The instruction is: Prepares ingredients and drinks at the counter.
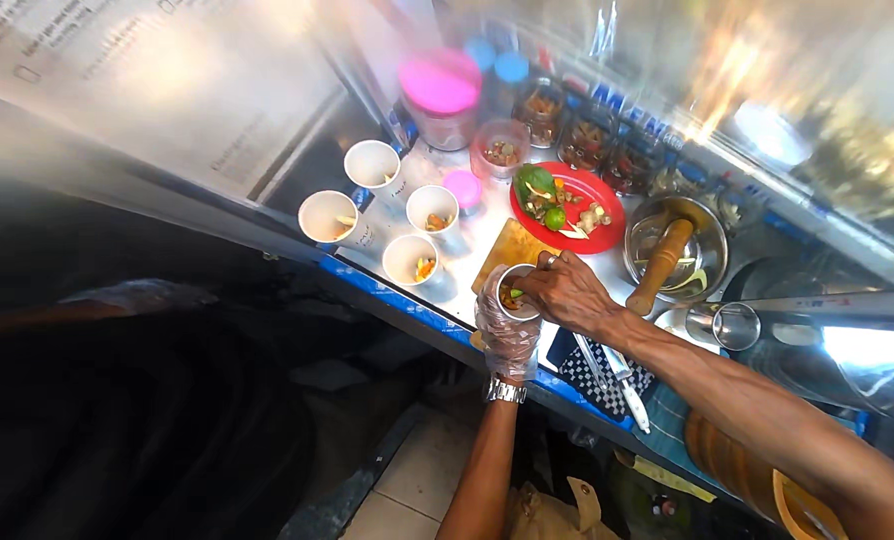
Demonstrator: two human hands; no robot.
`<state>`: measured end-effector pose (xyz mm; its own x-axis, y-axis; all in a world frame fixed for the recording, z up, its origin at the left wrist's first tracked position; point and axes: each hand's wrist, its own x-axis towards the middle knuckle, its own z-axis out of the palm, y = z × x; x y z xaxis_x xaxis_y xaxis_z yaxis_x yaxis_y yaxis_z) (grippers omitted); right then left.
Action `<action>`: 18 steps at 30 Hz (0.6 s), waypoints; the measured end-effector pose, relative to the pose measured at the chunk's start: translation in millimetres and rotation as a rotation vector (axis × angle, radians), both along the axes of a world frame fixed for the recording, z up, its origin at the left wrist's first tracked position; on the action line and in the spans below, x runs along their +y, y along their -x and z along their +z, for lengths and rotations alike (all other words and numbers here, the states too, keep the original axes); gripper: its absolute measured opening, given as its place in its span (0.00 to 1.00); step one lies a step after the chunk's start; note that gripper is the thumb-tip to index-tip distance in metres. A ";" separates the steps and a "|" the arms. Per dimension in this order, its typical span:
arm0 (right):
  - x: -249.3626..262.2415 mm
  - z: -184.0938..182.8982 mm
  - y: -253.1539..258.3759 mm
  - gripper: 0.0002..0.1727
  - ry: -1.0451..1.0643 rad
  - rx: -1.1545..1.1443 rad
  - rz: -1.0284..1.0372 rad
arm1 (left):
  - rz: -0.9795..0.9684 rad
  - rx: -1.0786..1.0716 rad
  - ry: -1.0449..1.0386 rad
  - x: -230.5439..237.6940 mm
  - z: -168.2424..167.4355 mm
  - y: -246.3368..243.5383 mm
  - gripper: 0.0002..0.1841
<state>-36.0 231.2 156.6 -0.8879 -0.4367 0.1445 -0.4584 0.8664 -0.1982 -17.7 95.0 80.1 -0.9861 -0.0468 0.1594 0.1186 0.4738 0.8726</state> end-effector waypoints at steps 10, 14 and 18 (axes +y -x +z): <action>0.7 -1.5 0.4 0.14 -0.027 0.013 -0.001 | -0.001 0.018 0.002 2.7 1.8 -2.0 0.42; 1.0 -2.0 0.1 0.15 -0.032 0.026 -0.005 | 0.012 0.013 0.002 4.3 1.1 -3.3 0.42; 1.8 -4.0 -0.8 0.15 -0.033 0.034 -0.003 | 0.007 0.014 -0.008 5.6 0.0 -2.8 0.42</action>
